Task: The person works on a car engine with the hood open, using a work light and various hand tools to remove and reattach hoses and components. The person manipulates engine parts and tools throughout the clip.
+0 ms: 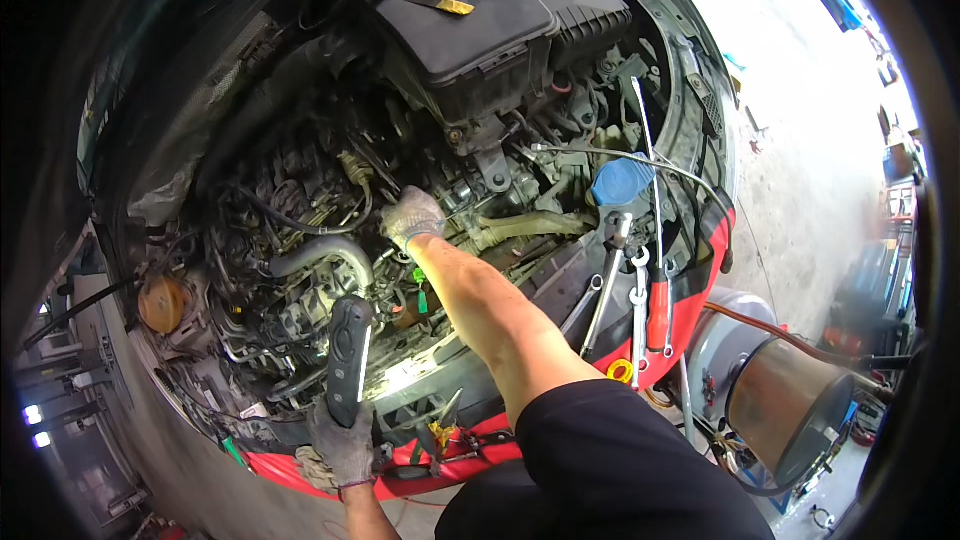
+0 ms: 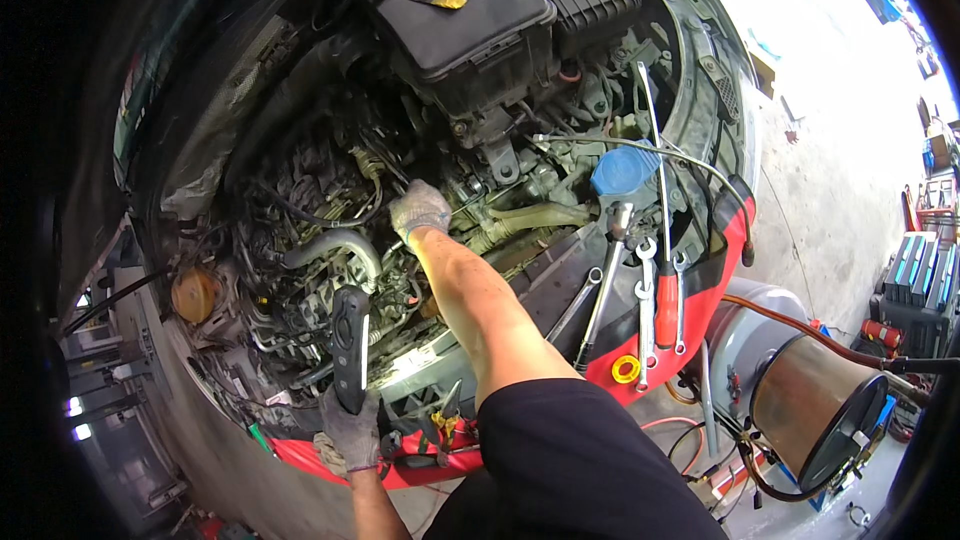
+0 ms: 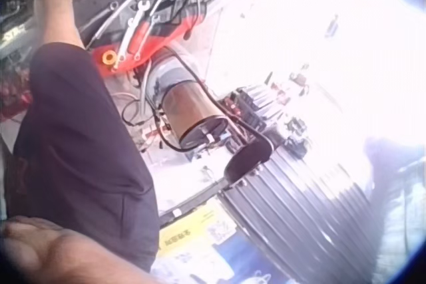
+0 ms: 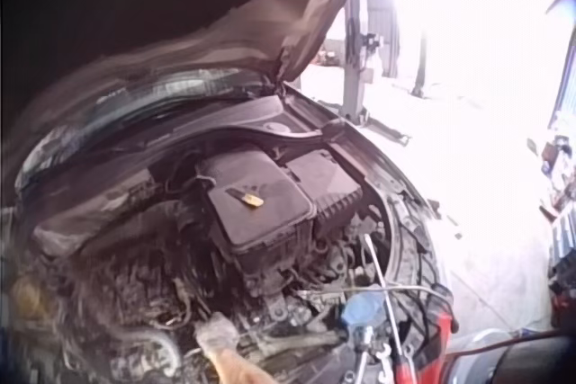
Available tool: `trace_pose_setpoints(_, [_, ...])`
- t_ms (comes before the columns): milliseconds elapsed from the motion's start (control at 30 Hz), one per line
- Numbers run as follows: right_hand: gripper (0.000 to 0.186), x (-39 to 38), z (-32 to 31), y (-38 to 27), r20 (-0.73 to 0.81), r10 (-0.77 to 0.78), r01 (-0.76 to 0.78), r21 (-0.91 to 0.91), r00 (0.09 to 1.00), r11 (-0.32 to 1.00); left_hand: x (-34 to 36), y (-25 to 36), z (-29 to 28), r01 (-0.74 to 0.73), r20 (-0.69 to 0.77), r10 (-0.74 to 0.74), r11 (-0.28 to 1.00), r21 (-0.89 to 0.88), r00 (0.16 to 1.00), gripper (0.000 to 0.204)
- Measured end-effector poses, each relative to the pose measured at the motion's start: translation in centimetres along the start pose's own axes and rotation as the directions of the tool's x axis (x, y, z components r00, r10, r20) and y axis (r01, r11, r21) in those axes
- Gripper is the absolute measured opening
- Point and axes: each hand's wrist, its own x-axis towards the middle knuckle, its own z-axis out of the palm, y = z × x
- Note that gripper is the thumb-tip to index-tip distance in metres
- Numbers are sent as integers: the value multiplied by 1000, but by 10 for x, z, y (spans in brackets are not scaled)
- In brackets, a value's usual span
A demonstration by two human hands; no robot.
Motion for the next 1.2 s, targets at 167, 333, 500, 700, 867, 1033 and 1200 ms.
trace_pose_setpoints(167, [29,19,-47,6,32,-230,227,-330,973,916,-2,-4,6,4,-10,-4,1000,-26,1000,74])
trace_pose_setpoints(333, [40,60,-59,27,191,-387,422,-582,902,696,4,-2,5,16,-3,-16,998,-53,1000,72])
trace_pose_setpoints(500, [42,57,-61,24,157,-440,442,-583,884,681,1,-7,6,-18,-29,16,999,-42,999,69])
trace_pose_setpoints(700, [49,44,-43,33,166,-367,396,-539,915,743,3,-1,4,3,6,-3,1000,-30,1000,66])
trace_pose_setpoints(867, [28,30,-43,21,116,-314,329,-491,942,807,1,-16,14,-48,-25,48,999,4,999,71])
trace_pose_setpoints(1033, [29,10,-52,54,112,-325,339,-460,939,821,-4,-10,10,-78,-49,77,997,-18,996,71])
trace_pose_setpoints(1200, [31,-11,-43,45,121,-139,172,-333,983,927,-2,-15,14,-65,-48,66,998,7,997,69])
